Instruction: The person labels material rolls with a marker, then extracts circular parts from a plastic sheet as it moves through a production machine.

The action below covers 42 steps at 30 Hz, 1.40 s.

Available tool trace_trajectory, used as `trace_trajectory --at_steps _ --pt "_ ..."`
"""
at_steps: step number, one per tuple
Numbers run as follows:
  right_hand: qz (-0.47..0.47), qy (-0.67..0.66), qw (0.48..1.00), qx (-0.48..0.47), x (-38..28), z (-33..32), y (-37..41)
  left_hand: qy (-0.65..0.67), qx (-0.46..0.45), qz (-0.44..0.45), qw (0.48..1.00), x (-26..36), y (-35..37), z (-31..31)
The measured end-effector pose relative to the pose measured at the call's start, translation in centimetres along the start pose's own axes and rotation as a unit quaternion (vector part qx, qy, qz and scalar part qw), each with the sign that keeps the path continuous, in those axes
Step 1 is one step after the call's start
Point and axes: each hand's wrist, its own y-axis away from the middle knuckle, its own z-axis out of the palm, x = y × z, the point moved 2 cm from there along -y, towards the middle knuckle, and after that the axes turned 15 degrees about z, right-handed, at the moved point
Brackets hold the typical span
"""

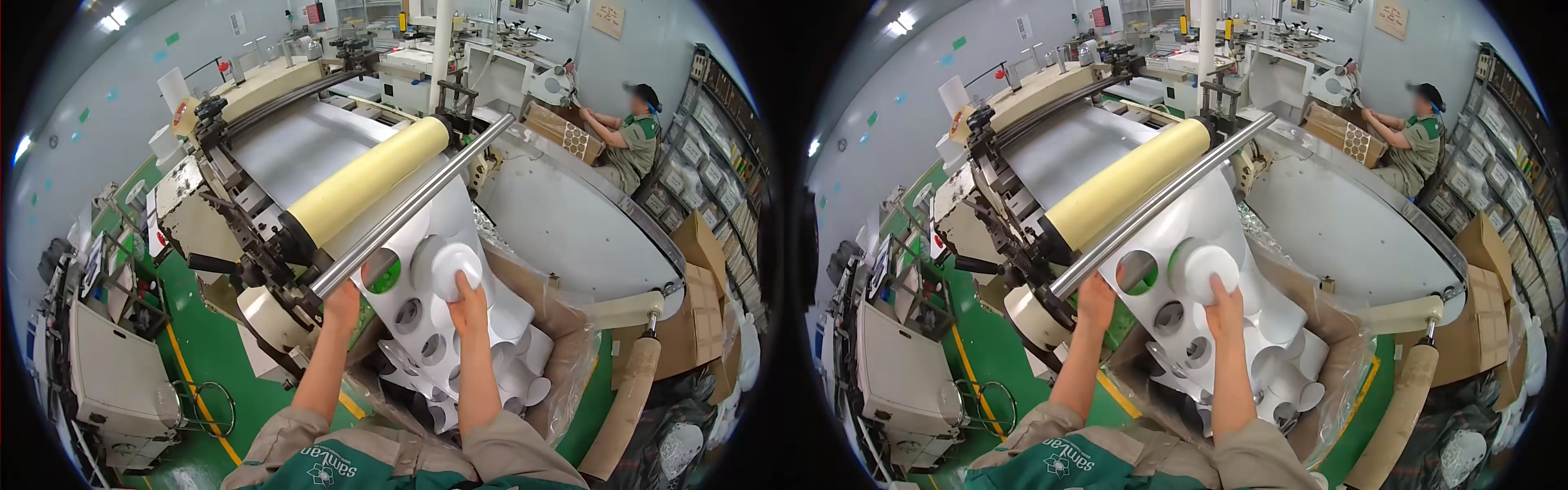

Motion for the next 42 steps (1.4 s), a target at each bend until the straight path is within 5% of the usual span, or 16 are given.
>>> trace_trajectory --at_steps 4,6,10,12,16,21,22,28,30,32,34,36,42 --pt "-0.053 0.282 0.956 -0.066 -0.9 4.4 -1.2 0.043 0.004 -0.019 0.999 0.7 -0.6 1.4" --pt "-0.005 0.429 0.901 -0.071 -1.3 7.3 -0.4 0.080 0.033 -0.050 0.995 0.8 -0.2 2.6" --pt "-0.060 0.548 0.830 -0.081 0.1 8.7 -1.3 0.075 0.018 -0.124 0.989 -1.6 2.5 2.2" --pt "-0.067 0.528 0.843 -0.078 1.3 6.9 -2.2 0.061 0.036 -0.152 0.986 -2.3 4.5 2.3" --pt "0.089 0.374 0.918 -0.094 2.0 3.6 -1.2 0.020 -0.034 -0.167 0.985 -1.8 6.0 3.1" --pt "0.033 0.007 0.999 0.010 2.5 -2.2 -0.4 -0.048 0.012 -0.084 0.995 -1.1 3.8 1.1" --pt "0.022 0.017 0.998 0.063 1.6 -2.2 0.0 -0.037 0.023 -0.071 0.997 -0.1 2.9 1.4" --pt "-0.022 0.223 0.970 -0.096 -0.5 3.5 -1.4 0.045 0.046 -0.006 0.998 0.3 -0.6 -0.5" --pt "-0.006 0.334 0.939 -0.084 -0.4 6.7 -1.7 0.061 -0.022 -0.007 0.998 1.6 -0.6 1.8" --pt "-0.013 0.351 0.923 -0.155 0.1 9.1 -2.2 0.086 -0.062 -0.095 0.990 0.9 -0.3 2.0" --pt "-0.121 0.492 0.856 -0.107 0.9 9.1 -3.5 0.056 -0.015 -0.117 0.991 -0.8 1.4 2.0" --pt "-0.063 0.577 0.812 -0.057 0.9 8.8 -2.5 0.079 -0.015 -0.163 0.983 -1.3 3.8 2.9" --pt "0.072 0.382 0.920 -0.055 3.2 2.4 -1.0 -0.017 -0.095 -0.236 0.967 -2.1 6.8 2.9"
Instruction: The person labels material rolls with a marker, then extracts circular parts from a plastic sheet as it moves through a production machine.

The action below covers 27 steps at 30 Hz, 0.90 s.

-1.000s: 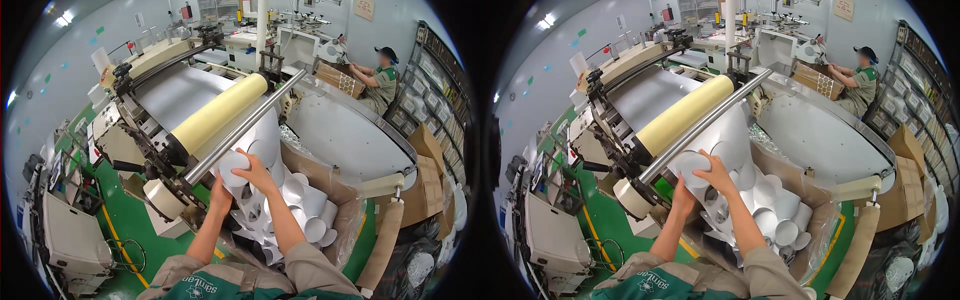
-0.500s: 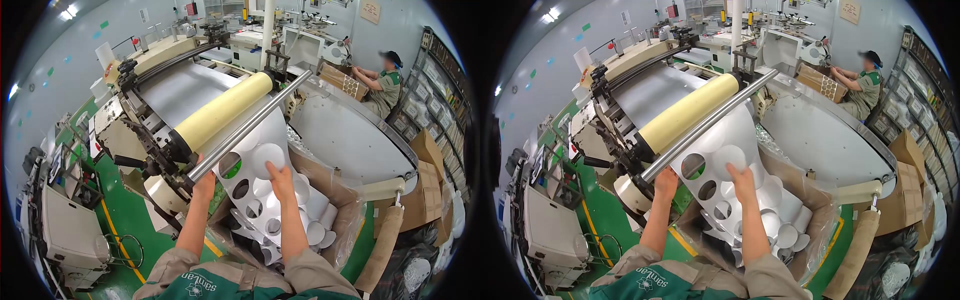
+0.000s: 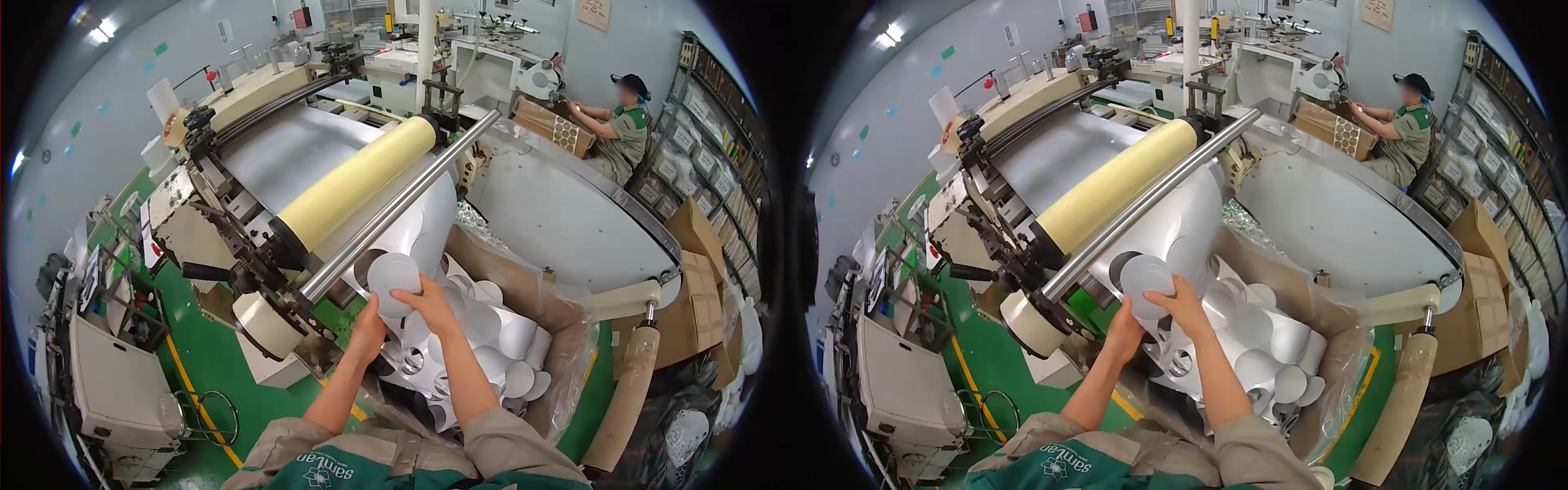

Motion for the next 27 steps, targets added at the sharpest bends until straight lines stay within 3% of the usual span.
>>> trace_trajectory --at_steps 1,4,6,11,14,15,17,20,22,23,27 --pt "-0.017 -0.059 0.997 -0.039 0.4 -0.1 0.3 -0.022 -0.001 0.019 1.000 0.5 0.0 0.3" --pt "-0.071 -0.352 0.933 0.014 2.4 -1.2 0.2 -0.048 -0.002 0.052 0.997 1.5 -0.5 -0.9" --pt "-0.074 -0.409 0.909 0.030 2.3 -3.4 0.9 -0.107 0.101 0.092 0.985 2.7 -1.5 -2.2" --pt "-0.095 -0.171 0.977 0.086 -1.8 -4.0 1.8 0.074 0.119 0.173 0.975 4.9 -4.1 -4.4" --pt "-0.114 -0.013 0.993 0.011 -5.2 -1.9 2.0 0.057 0.070 0.190 0.978 6.0 -4.4 -3.6" --pt "-0.120 0.036 0.992 -0.005 -5.7 -1.4 1.8 0.052 0.134 0.175 0.974 5.5 -4.3 -3.7" --pt "-0.099 0.098 0.989 -0.045 -6.6 -0.2 1.7 0.042 0.122 0.156 0.979 4.7 -3.9 -3.7" --pt "-0.138 0.174 0.975 -0.024 -6.4 1.1 0.5 0.015 0.109 0.151 0.982 4.2 -2.8 -1.6" --pt "-0.102 0.154 0.982 -0.049 -5.2 1.7 -0.4 0.022 0.103 0.142 0.984 2.9 -1.9 -1.4" --pt "-0.148 0.182 0.972 -0.004 -4.4 1.7 -0.8 0.036 0.123 0.135 0.982 2.4 -1.6 -1.3" --pt "-0.036 0.046 0.998 -0.020 -1.3 0.9 -0.9 0.024 0.110 0.125 0.986 0.7 -0.9 -1.7"
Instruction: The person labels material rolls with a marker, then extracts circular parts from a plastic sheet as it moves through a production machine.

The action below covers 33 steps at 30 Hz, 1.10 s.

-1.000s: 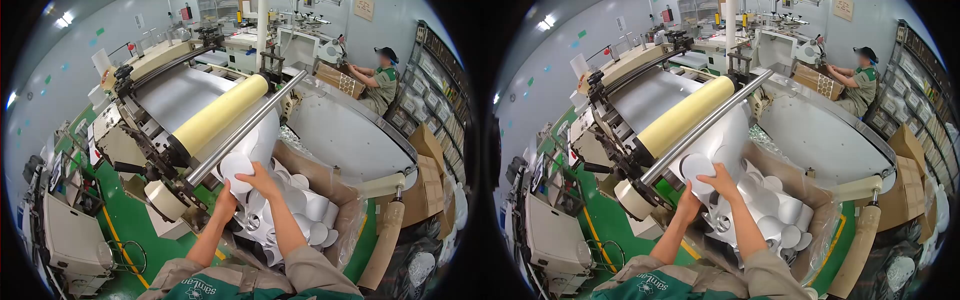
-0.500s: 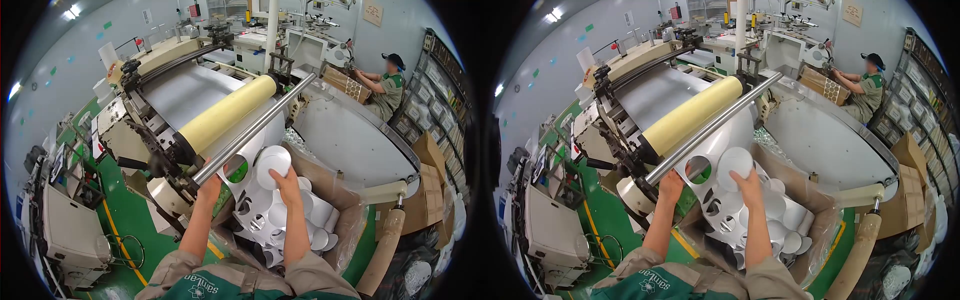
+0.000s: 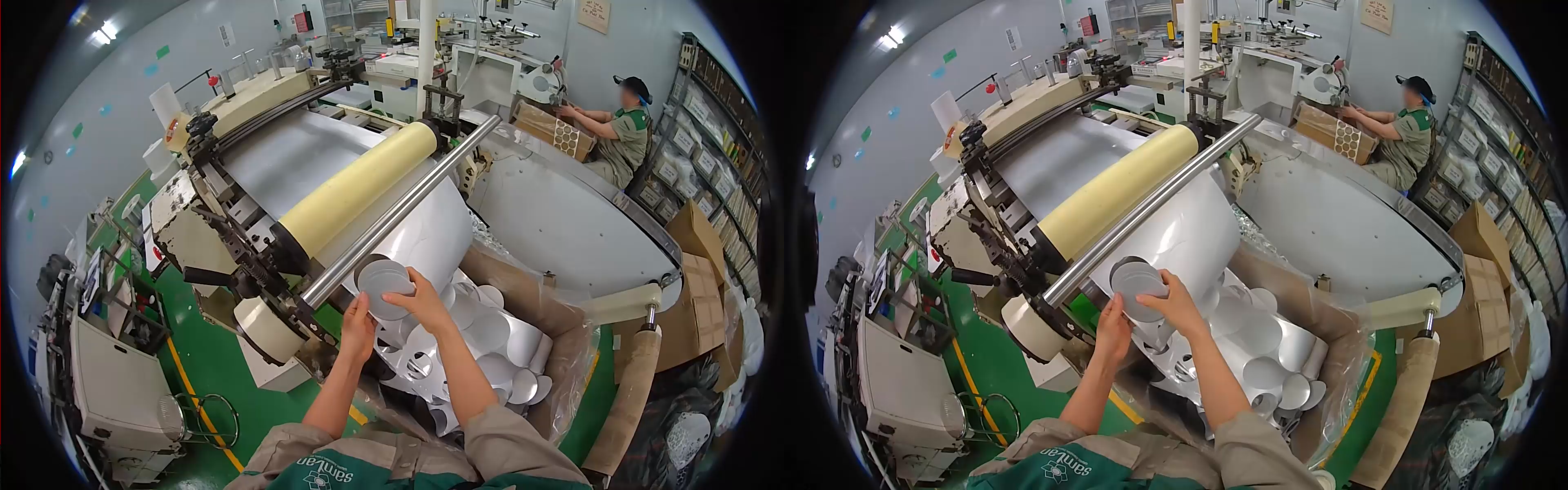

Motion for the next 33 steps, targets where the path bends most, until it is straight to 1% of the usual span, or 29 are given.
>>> trace_trajectory --at_steps 2,3,4,5,7,8,9,11,13,15,16,17,20,22,23,24,25,27,29,31,33 --pt "0.035 -0.101 0.994 0.023 1.4 -0.3 0.3 -0.009 -0.011 -0.013 1.000 -0.2 -0.1 -0.4" --pt "0.011 -0.189 0.982 0.029 2.0 -0.5 0.6 -0.013 -0.016 -0.017 1.000 -0.2 -0.2 -0.5" --pt "-0.014 -0.275 0.961 0.035 2.6 -0.8 1.0 -0.029 -0.050 -0.020 0.998 0.9 -0.1 0.5" --pt "-0.038 -0.359 0.932 0.039 2.9 -1.1 1.3 -0.021 -0.026 -0.002 0.999 1.5 -0.4 0.8" --pt "-0.044 -0.427 0.901 0.071 3.4 -3.3 2.1 -0.006 0.025 0.034 0.999 2.5 -1.0 0.7" --pt "-0.046 -0.460 0.882 0.088 3.6 -4.4 2.6 0.004 0.014 0.049 0.999 3.1 -1.5 0.0" --pt "-0.045 -0.457 0.879 0.126 3.8 -5.4 2.8 -0.037 -0.005 0.054 0.998 3.6 -1.9 -0.7" --pt "-0.063 -0.398 0.907 0.121 2.2 -5.9 3.5 0.014 -0.017 0.071 0.997 3.7 -2.8 -1.9" --pt "-0.072 -0.274 0.953 0.109 0.2 -5.2 3.6 0.031 -0.006 0.074 0.997 2.7 -4.0 -3.6" --pt "-0.083 -0.159 0.979 0.092 -1.8 -3.8 3.4 0.026 0.004 0.069 0.997 2.5 -4.3 -3.4" --pt "-0.062 -0.102 0.991 0.068 -3.1 -3.0 3.5 0.012 0.008 0.063 0.998 2.9 -4.0 -2.2" --pt "-0.040 -0.044 0.997 0.043 -4.1 -2.3 3.4 -0.003 0.013 0.058 0.998 3.0 -3.8 -1.4" --pt "-0.079 0.069 0.993 0.051 -5.2 -0.4 2.4 0.002 0.012 0.028 1.000 1.8 -2.2 0.0" --pt "-0.084 0.064 0.994 0.026 -4.0 0.3 1.3 0.009 -0.006 0.017 1.000 1.3 -0.5 1.0" --pt "-0.086 0.062 0.994 0.014 -3.3 0.4 1.0 0.001 0.009 -0.001 1.000 0.7 0.2 0.8" --pt "-0.033 0.026 0.999 -0.018 -2.4 0.2 1.0 0.013 0.015 0.005 1.000 0.5 0.4 0.7" --pt "-0.017 -0.033 0.999 -0.013 -1.6 0.3 1.1 0.026 0.023 0.010 0.999 0.3 0.5 0.6" --pt "0.016 -0.150 0.989 -0.003 0.7 0.3 1.1 0.008 -0.001 -0.006 1.000 0.1 0.0 -0.2" --pt "0.002 -0.297 0.954 0.032 3.2 0.0 1.5 -0.007 -0.010 -0.007 1.000 0.5 -0.1 -0.1" --pt "-0.002 -0.419 0.905 0.072 5.1 -1.5 1.8 -0.017 -0.005 0.010 1.000 1.7 -0.7 0.8" --pt "-0.017 -0.487 0.870 0.079 5.0 -3.9 2.9 -0.010 0.009 0.029 0.999 2.3 -1.9 -0.5"
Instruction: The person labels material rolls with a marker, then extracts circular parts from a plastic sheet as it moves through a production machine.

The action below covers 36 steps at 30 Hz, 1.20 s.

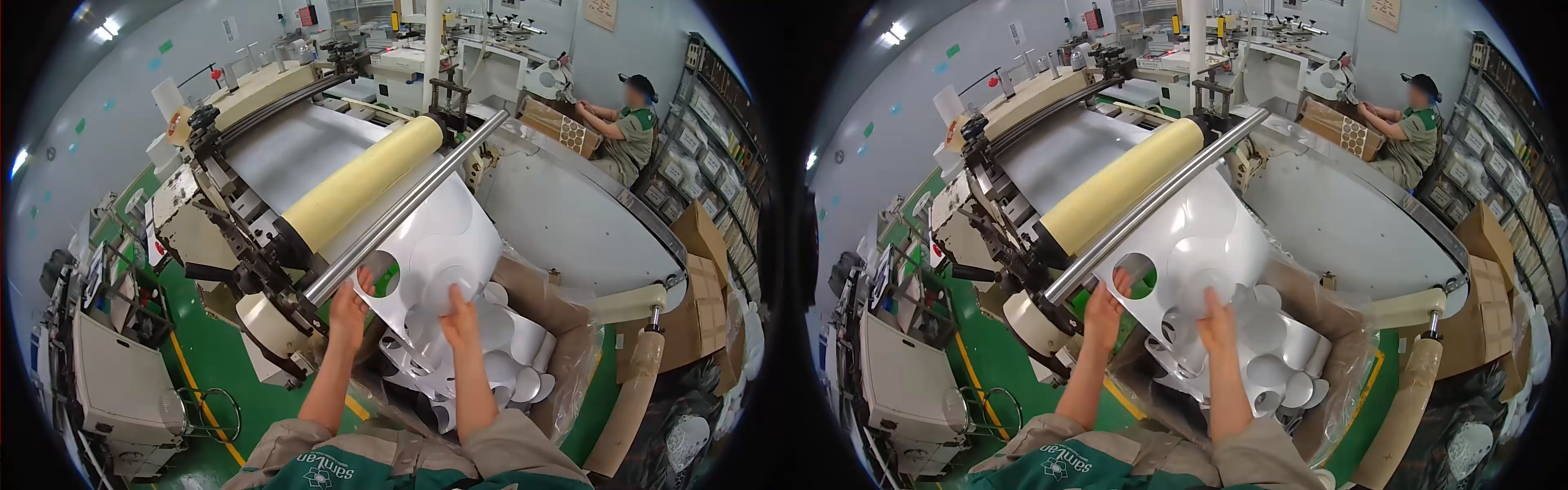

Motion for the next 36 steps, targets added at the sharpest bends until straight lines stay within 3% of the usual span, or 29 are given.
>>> trace_trajectory --at_steps 2,5,7,10,13,16,17,20,23,26,27,31,36 --pt "-0.029 0.013 0.999 0.003 -2.0 -0.4 0.2 -0.020 -0.015 0.020 0.999 1.3 -0.5 0.3" --pt "-0.047 0.174 0.984 -0.002 -3.7 2.2 1.3 0.021 -0.002 0.036 0.999 0.9 -1.2 -1.3" --pt "-0.055 0.342 0.938 -0.016 -3.7 4.0 1.3 0.021 0.017 0.039 0.999 0.8 -1.2 -1.1" --pt "-0.007 0.463 0.884 -0.056 -3.1 7.7 1.5 0.012 0.010 0.030 0.999 -0.1 -1.1 -0.3" --pt "-0.081 0.549 0.829 -0.065 -1.9 9.0 -0.1 0.037 0.000 0.007 0.999 -0.9 0.2 1.7" --pt "-0.062 0.552 0.828 -0.072 0.1 7.7 -2.1 0.052 0.025 -0.012 0.998 -1.2 2.5 2.6" --pt "-0.011 0.539 0.840 -0.062 0.1 7.6 -1.6 0.048 0.005 -0.005 0.999 -1.5 2.8 2.3" --pt "0.070 0.383 0.920 -0.048 1.9 5.3 -2.0 0.034 -0.042 -0.029 0.998 -2.4 2.3 1.0" --pt "0.041 0.173 0.984 -0.029 2.3 3.4 -1.0 -0.001 -0.051 -0.024 0.998 -1.8 2.2 1.1" --pt "-0.012 0.019 1.000 -0.014 0.5 1.1 -0.7 -0.003 -0.003 -0.017 1.000 -0.8 0.7 0.6" --pt "-0.007 0.021 1.000 0.017 -0.5 0.4 -0.4 0.010 -0.008 -0.008 1.000 -0.4 0.0 -0.2" --pt "-0.053 0.182 0.982 -0.004 -3.0 3.6 0.6 0.031 0.010 0.035 0.999 0.6 -2.2 -1.4" --pt "-0.043 0.432 0.898 -0.078 -2.3 8.3 -1.3 0.046 -0.033 0.073 0.996 -0.1 -2.3 0.9"
